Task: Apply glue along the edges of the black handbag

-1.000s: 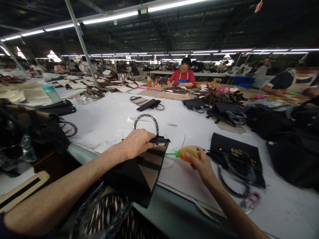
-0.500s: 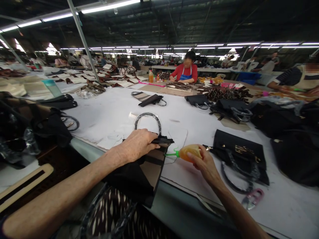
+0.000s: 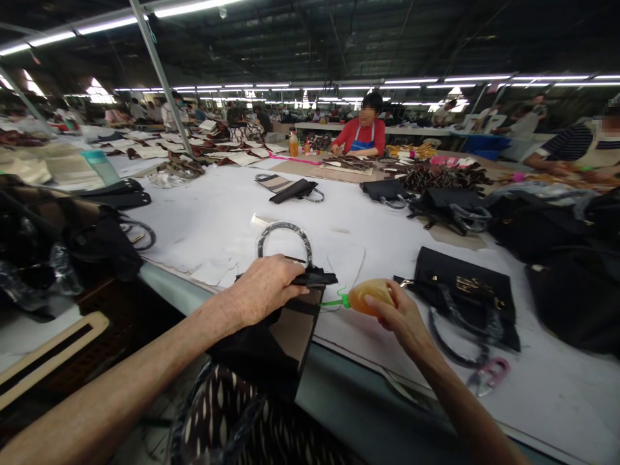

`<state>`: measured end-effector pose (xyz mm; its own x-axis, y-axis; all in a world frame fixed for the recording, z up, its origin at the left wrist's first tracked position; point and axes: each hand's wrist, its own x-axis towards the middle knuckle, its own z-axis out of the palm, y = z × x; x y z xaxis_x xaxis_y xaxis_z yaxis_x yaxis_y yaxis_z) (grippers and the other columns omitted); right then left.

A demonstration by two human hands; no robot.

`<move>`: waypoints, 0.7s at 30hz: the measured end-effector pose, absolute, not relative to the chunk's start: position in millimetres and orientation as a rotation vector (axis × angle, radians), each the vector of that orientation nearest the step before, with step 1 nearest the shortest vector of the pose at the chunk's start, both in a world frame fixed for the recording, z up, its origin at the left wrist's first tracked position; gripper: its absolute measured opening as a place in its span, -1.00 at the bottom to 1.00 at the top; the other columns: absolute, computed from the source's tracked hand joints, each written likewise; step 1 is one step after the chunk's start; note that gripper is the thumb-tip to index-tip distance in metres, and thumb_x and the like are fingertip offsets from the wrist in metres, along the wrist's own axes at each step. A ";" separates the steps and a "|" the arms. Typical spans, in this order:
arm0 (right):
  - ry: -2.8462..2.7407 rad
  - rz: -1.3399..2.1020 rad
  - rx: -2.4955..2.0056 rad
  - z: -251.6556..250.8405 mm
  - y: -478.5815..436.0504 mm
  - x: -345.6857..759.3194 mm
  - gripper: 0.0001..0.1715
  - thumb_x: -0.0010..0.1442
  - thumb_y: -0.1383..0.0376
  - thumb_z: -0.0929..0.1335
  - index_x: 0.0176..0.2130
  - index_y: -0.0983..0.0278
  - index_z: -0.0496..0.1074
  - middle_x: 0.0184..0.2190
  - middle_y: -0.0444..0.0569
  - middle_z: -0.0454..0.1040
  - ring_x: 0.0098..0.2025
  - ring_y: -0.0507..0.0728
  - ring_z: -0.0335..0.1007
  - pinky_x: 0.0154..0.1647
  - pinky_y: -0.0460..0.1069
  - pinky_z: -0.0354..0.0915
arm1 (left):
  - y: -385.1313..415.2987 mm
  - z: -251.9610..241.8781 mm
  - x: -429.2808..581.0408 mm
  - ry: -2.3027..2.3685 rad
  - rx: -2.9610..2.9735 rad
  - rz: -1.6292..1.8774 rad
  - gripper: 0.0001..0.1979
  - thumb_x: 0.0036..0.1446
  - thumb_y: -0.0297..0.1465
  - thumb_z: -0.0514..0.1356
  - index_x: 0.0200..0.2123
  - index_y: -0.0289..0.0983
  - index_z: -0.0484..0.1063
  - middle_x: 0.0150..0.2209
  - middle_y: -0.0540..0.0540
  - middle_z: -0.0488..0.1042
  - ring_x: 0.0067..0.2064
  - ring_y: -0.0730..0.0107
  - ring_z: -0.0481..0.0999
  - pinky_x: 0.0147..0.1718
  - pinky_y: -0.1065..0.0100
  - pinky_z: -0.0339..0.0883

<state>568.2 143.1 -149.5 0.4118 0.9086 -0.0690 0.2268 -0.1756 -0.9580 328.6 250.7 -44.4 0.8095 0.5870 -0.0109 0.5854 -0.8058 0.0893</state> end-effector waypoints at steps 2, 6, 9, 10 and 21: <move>-0.990 0.858 -1.661 -148.3 142.5 567.2 -0.53 0.02 0.07 0.37 -0.14 0.27 0.30 -0.42 -0.10 0.32 -0.49 0.05 0.18 -0.60 -0.09 0.11 | 249.5 -46.9 326.4 0.945 2.905 0.044 -0.79 0.14 -0.23 0.09 -0.35 -0.24 0.38 -0.33 -0.11 0.44 -0.24 0.25 0.43 -0.31 0.36 0.24; -0.969 0.872 -1.648 -146.1 141.3 566.0 -0.57 0.04 0.07 0.35 -0.17 0.29 0.31 -0.43 -0.08 0.32 -0.53 0.03 0.15 -0.62 -0.09 0.07 | 247.5 -51.0 322.6 0.948 2.896 0.074 -0.79 0.15 -0.23 0.08 -0.32 -0.24 0.38 -0.32 -0.11 0.43 -0.24 0.25 0.43 -0.30 0.35 0.24; -0.981 0.874 -1.661 -144.4 139.7 565.4 -0.57 0.04 0.08 0.36 -0.16 0.28 0.31 -0.42 -0.09 0.33 -0.50 0.04 0.16 -0.60 -0.09 0.09 | 245.6 -52.6 321.2 0.957 2.891 0.068 -0.77 0.16 -0.22 0.07 -0.31 -0.25 0.38 -0.31 -0.12 0.43 -0.23 0.25 0.43 -0.28 0.35 0.24; -0.987 0.874 -1.670 -143.7 139.1 565.0 -0.57 0.03 0.08 0.36 -0.16 0.27 0.31 -0.41 -0.09 0.33 -0.48 0.05 0.18 -0.58 -0.09 0.11 | 244.8 -53.1 320.9 0.963 2.890 0.062 -0.77 0.16 -0.21 0.07 -0.31 -0.25 0.38 -0.31 -0.12 0.43 -0.22 0.25 0.43 -0.27 0.35 0.24; -0.986 0.953 -1.654 -143.4 131.6 561.6 -0.55 0.00 0.08 0.38 -0.18 0.28 0.31 -0.49 -0.12 0.31 -0.55 0.02 0.12 -0.63 -0.11 0.05 | 234.2 -58.6 314.3 0.944 2.880 0.120 -0.80 0.15 -0.24 0.08 -0.28 -0.23 0.37 -0.29 -0.11 0.44 -0.17 0.26 0.41 -0.23 0.34 0.27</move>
<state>561.6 131.6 -143.4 0.3701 0.9178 -0.1436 0.1749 -0.2206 -0.9595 314.3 234.2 -58.6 0.8035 0.5939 0.0412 0.5853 -0.8007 0.1276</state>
